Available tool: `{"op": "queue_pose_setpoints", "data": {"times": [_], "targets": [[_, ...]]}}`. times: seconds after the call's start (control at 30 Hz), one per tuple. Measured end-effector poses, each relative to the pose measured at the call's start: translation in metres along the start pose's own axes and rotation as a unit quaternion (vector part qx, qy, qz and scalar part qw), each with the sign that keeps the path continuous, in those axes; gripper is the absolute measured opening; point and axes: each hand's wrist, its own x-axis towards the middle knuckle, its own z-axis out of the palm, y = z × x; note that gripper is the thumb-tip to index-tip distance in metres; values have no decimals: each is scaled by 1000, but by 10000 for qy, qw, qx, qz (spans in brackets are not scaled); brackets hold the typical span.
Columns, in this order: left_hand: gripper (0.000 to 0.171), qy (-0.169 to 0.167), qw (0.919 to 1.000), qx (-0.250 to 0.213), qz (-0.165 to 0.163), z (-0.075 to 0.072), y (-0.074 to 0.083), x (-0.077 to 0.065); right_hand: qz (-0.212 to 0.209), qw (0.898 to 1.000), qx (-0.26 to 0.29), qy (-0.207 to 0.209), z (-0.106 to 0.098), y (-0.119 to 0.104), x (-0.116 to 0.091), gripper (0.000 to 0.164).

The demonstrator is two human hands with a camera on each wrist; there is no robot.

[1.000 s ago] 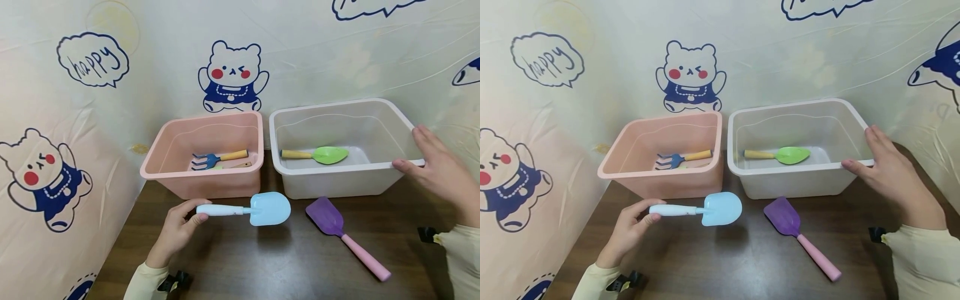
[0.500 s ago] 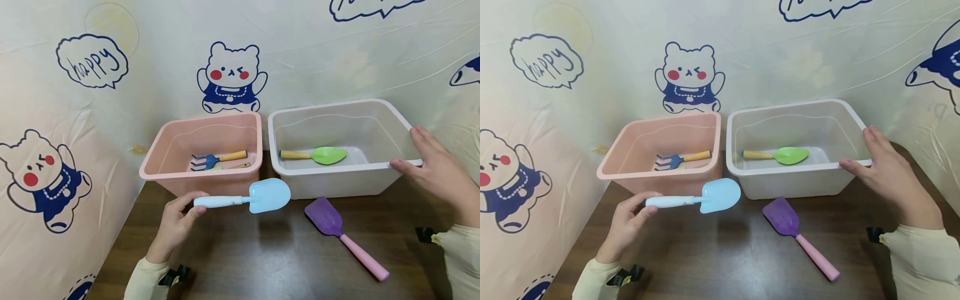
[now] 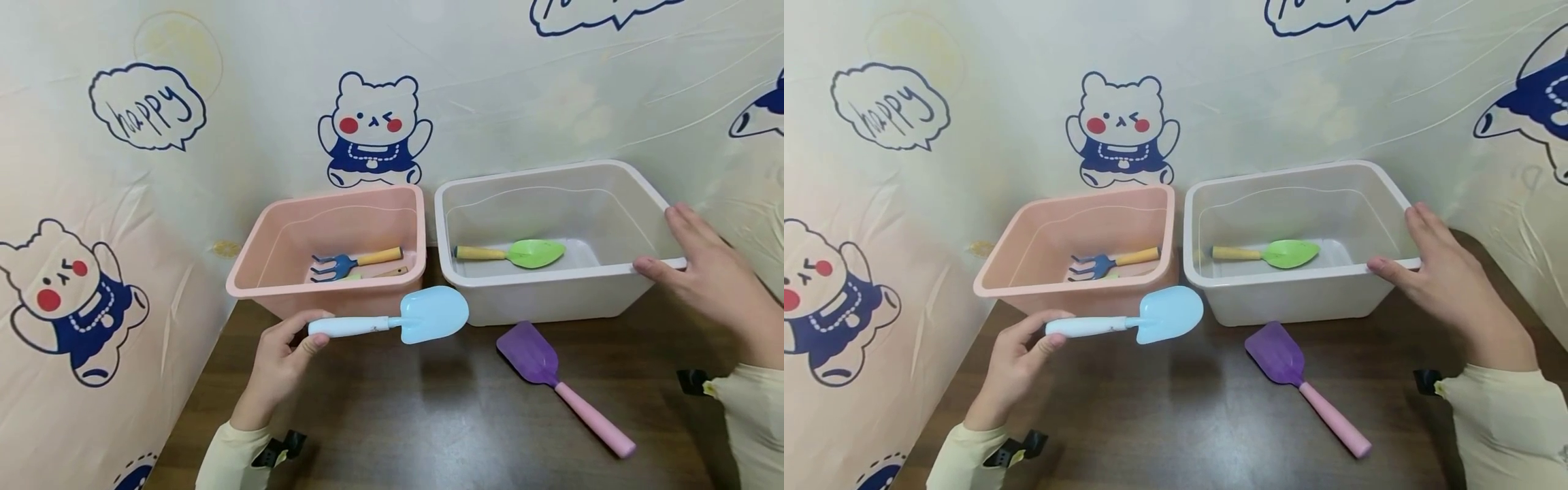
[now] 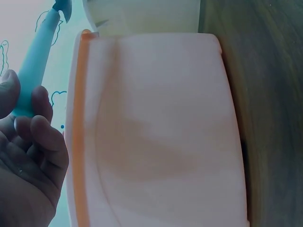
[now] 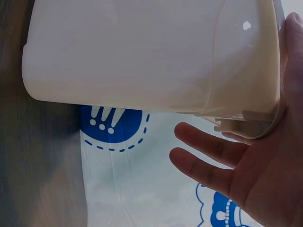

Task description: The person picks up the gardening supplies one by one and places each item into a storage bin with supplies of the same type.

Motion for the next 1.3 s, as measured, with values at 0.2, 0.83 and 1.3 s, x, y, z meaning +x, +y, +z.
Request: {"op": "queue_pose_setpoints", "data": {"times": [0.2, 0.83, 1.3], "targets": [[25, 70, 10000, 46, -32, -1, 2, 1, 156, 9999, 9, -53, 0, 0, 0, 94], [22, 276, 9994, 188, 122, -9, 11, 27, 166, 9998, 65, -22, -1, -2, 1, 94], [25, 477, 9986, 189, -157, -21, 16, 49, 261, 9995, 125, -81, -2, -3, 0, 93]]}}
